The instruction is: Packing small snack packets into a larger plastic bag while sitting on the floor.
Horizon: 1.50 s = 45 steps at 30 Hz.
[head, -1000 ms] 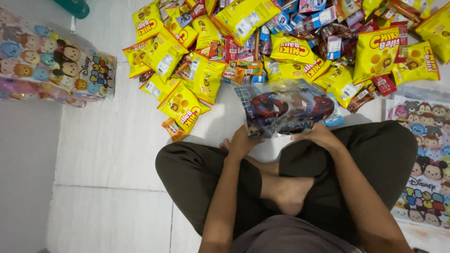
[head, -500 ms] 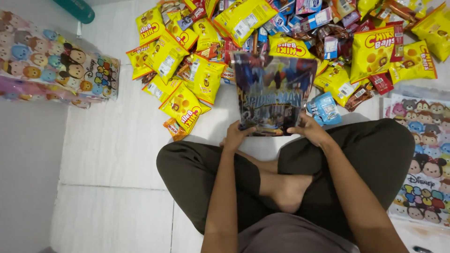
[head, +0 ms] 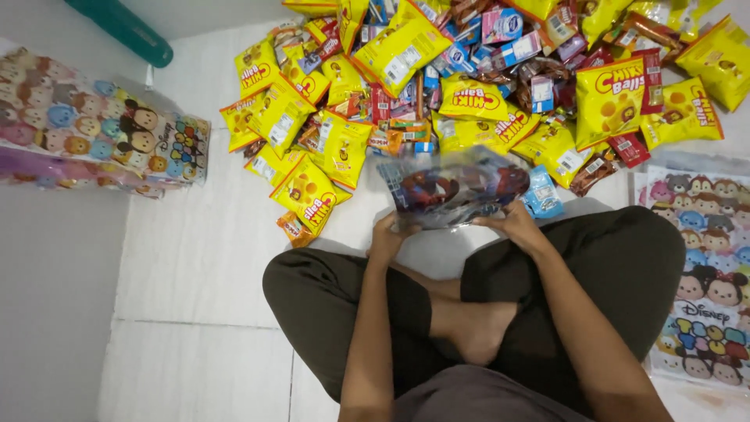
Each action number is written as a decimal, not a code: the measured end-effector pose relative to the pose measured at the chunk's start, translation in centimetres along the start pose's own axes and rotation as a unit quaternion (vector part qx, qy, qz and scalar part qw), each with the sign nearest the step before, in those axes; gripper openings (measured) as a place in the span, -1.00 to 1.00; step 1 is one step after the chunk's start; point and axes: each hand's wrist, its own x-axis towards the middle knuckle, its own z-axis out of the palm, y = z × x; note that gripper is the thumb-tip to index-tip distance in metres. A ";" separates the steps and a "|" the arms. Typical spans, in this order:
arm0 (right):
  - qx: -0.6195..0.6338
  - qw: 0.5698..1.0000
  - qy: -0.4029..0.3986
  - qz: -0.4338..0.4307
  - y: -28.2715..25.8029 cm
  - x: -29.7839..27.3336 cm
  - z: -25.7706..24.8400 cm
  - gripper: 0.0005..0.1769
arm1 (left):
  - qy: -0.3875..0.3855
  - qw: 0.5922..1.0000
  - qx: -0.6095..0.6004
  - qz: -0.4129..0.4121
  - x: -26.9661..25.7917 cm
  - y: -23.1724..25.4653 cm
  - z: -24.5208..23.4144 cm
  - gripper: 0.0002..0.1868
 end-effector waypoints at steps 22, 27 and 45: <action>-0.238 0.913 0.095 -0.317 -25.2 -0.1 -1.6 -0.72 | 0.105 0.937 0.037 0.330 -3.9 35.2 -5.3 -0.81; -0.369 0.866 0.065 -0.330 -27.5 -2.6 -1.3 -0.82 | 0.100 0.912 0.143 0.371 -4.3 34.8 -5.6 -0.95; -0.352 0.920 0.071 -0.159 -31.6 -0.3 1.7 -0.76 | -0.174 0.896 0.223 0.343 -5.9 39.7 -9.5 -0.96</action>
